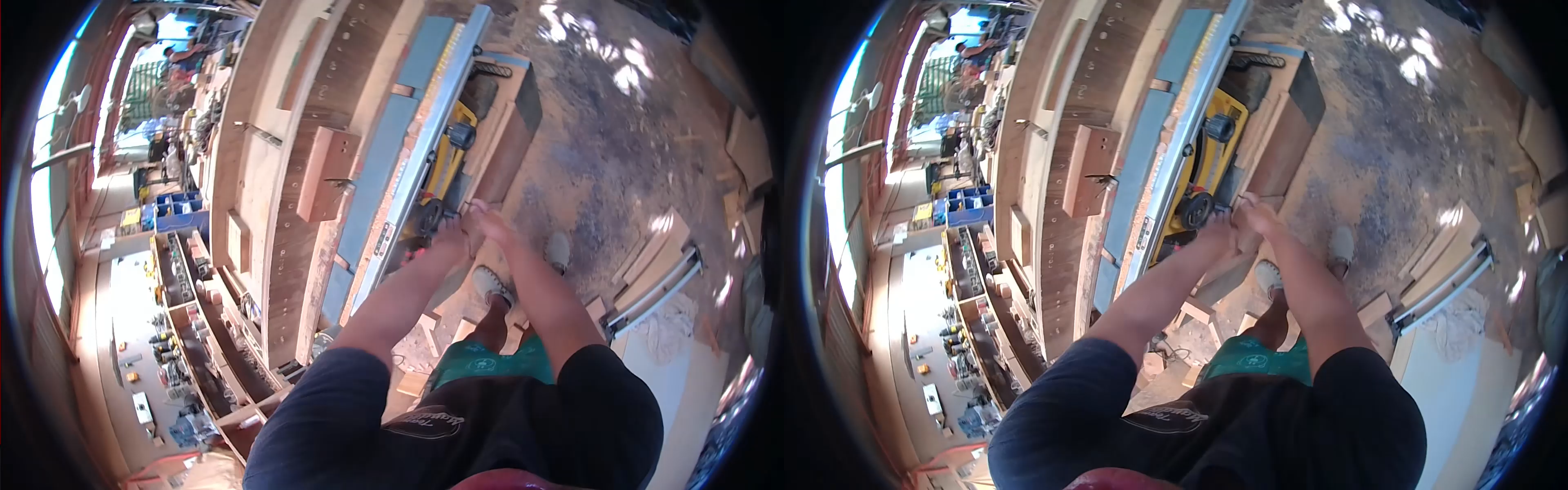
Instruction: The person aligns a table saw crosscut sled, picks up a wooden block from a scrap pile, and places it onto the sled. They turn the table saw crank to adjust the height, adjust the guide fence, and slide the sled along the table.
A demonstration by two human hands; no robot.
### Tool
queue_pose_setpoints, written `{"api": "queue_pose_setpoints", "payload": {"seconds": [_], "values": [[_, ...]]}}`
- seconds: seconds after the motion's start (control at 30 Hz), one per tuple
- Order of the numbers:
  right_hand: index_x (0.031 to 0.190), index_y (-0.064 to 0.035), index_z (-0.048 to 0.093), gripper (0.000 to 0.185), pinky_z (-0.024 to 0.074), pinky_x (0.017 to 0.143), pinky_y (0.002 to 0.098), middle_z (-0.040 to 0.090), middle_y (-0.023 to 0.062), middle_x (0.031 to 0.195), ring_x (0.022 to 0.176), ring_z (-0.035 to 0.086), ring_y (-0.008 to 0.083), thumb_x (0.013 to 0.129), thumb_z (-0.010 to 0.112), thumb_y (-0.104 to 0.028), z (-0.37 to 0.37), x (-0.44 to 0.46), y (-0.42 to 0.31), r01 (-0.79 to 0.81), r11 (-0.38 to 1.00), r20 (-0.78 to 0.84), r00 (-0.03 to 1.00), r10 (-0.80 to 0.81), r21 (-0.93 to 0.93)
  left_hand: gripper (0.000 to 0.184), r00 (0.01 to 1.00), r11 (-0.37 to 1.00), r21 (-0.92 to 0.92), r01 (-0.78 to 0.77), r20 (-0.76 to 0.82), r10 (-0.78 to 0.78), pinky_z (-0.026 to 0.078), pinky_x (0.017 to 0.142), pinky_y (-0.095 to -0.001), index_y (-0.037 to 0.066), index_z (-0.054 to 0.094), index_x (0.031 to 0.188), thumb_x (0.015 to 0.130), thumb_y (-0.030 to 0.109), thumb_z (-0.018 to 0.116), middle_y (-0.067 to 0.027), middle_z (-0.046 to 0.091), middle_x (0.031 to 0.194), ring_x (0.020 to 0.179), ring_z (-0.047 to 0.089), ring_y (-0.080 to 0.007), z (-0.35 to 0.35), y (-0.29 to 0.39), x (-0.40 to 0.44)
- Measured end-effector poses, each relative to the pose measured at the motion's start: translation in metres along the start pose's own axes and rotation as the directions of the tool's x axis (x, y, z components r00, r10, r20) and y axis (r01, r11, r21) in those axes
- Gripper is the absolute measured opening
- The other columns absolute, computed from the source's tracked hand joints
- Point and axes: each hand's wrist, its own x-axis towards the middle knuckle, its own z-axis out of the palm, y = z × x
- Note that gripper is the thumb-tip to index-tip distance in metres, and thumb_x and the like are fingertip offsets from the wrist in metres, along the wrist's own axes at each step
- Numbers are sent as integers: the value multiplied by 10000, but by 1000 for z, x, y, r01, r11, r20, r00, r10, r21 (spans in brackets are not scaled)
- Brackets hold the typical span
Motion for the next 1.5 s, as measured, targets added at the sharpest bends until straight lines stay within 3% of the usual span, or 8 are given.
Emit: {"api": "queue_pose_setpoints", "payload": {"seconds": [0.03,0.17,0.43,0.93,1.1,1.17,1.27,1.5], "values": [[1226,-40,553,355,503,783,326,657,99,1057,898,629,185,938,538,-248,7,6,-14,60,994,87,995,-52,-93,639,978,984,-176,-40,194,74,321,1083,-495,24,550,1291,789,395,684,-247,500,1329,1260,458,-360,-25,7,-19],[1285,-2,523,461,382,1054,374,565,218,1285,1262,497,323,897,556,-249,23,15,-57,271,795,366,928,-67,-542,470,803,835,-310,-454,-549,232,307,1110,-504,71,589,1218,787,223,699,-215,477,1373,1331,399,-385,-54,6,-125],[1175,24,582,633,488,922,381,632,223,1154,1089,612,332,658,781,-282,30,44,-62,396,463,504,853,134,-793,430,804,904,-211,-372,-559,201,207,1160,-514,145,620,1188,781,256,702,-125,420,1468,1398,326,-355,-32,-89,-222],[1363,15,438,743,405,1036,408,517,249,1331,1242,505,346,771,725,-331,32,86,24,204,158,251,890,380,-966,355,574,787,-206,-581,-790,216,175,1174,-510,81,594,1094,797,253,688,-176,417,1449,1408,309,-342,-5,-98,-216],[1448,21,312,885,390,1057,404,486,287,1358,1263,487,356,773,726,-374,8,3,-3,11,422,125,962,242,-906,386,549,786,-194,-586,-809,210,164,1174,-517,58,582,1105,805,283,671,-211,389,1450,1406,284,-378,11,-96,-206],[1481,23,215,1011,452,990,415,516,290,1322,1190,542,390,750,749,-428,-93,47,126,394,219,407,913,19,-893,356,525,800,-179,-572,-830,190,153,1175,-524,52,589,1056,817,308,651,-239,403,1426,1394,288,-405,12,-96,-208],[1492,-1,205,1001,486,936,401,529,254,1324,1138,582,361,774,742,-447,-108,-103,-14,130,383,217,957,194,-914,494,583,799,-235,-554,-795,170,188,1170,-510,53,563,1234,791,232,688,-196,376,1465,1410,272,-386,14,-95,-208],[1402,-23,376,737,493,893,365,589,151,1238,1077,596,255,833,708,-353,-281,-135,-122,-25,488,49,989,140,-872,396,191,834,-522,-177,-850,-491,273,1123,-534,88,592,1155,775,147,684,-228,418,1423,1384,303,-435,-43,-68,-227]]}}
